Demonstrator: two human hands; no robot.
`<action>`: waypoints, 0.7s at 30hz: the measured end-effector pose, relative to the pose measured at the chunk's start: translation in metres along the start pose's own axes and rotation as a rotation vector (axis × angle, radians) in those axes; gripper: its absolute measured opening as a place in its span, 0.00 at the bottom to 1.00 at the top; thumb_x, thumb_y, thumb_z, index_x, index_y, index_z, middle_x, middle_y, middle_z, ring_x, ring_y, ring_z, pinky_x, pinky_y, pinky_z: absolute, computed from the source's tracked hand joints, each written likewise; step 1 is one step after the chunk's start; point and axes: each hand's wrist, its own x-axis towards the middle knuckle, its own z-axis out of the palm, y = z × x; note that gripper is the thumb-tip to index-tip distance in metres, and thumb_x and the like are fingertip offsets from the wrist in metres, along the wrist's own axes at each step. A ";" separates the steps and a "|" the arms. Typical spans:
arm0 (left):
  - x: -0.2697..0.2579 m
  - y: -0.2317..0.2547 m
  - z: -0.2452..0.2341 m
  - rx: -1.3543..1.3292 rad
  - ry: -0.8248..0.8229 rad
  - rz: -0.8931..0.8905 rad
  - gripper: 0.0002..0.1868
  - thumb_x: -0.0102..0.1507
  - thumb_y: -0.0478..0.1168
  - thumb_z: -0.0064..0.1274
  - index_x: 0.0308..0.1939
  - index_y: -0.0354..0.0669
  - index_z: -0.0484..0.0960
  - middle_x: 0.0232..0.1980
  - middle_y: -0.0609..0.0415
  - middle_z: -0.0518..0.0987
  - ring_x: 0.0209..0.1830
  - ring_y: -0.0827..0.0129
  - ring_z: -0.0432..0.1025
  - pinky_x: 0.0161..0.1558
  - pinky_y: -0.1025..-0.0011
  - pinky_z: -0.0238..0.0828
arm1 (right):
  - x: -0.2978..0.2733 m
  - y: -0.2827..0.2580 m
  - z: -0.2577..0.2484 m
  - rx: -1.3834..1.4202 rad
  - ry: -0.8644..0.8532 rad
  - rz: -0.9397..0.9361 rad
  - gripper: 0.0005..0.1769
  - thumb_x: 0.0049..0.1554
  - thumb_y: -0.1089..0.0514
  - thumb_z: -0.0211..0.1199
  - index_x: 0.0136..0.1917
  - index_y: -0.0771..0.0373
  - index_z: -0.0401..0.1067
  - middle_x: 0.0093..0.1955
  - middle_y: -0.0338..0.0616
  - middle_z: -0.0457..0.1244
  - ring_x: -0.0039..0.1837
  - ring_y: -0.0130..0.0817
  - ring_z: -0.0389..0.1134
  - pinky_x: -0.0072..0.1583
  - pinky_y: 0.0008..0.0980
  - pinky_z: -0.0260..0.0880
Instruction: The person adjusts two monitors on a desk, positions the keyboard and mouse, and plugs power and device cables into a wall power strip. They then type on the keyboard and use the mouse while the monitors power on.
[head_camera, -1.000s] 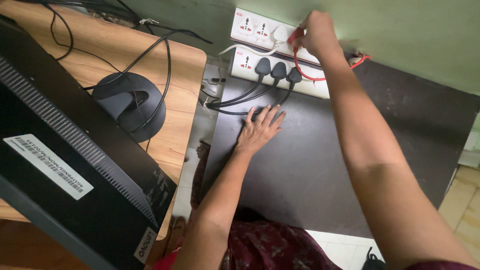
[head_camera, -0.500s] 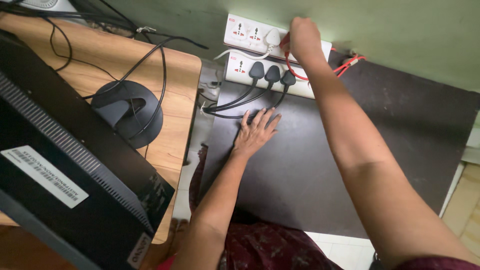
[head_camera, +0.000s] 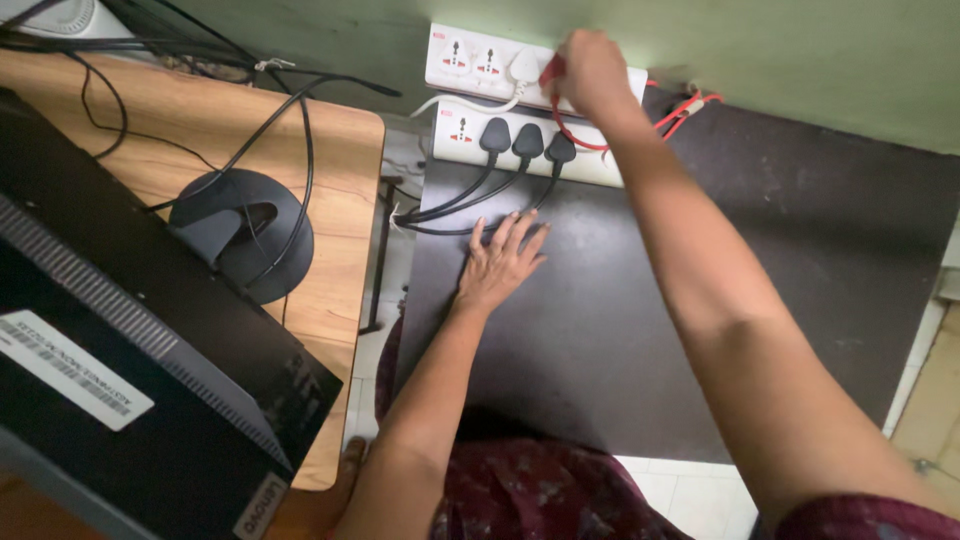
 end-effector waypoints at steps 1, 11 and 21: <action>-0.002 0.001 -0.001 -0.003 0.000 -0.003 0.30 0.67 0.62 0.56 0.71 0.63 0.73 0.76 0.61 0.64 0.76 0.67 0.53 0.74 0.44 0.45 | -0.009 0.000 -0.002 0.060 0.060 -0.014 0.13 0.46 0.60 0.77 0.45 0.65 0.81 0.40 0.56 0.70 0.43 0.50 0.73 0.47 0.43 0.71; 0.000 0.000 -0.003 0.072 0.046 0.009 0.32 0.67 0.65 0.58 0.72 0.64 0.73 0.76 0.61 0.64 0.76 0.67 0.55 0.75 0.44 0.44 | -0.131 -0.003 -0.001 0.039 0.292 -0.031 0.11 0.55 0.55 0.73 0.51 0.59 0.80 0.48 0.48 0.69 0.52 0.50 0.70 0.53 0.45 0.70; 0.003 0.003 -0.005 0.055 0.046 -0.001 0.33 0.66 0.66 0.58 0.72 0.65 0.73 0.75 0.60 0.65 0.75 0.67 0.55 0.74 0.43 0.45 | -0.131 0.001 0.012 -0.132 0.446 -0.086 0.02 0.59 0.61 0.64 0.44 0.59 0.73 0.44 0.42 0.66 0.50 0.45 0.69 0.50 0.45 0.68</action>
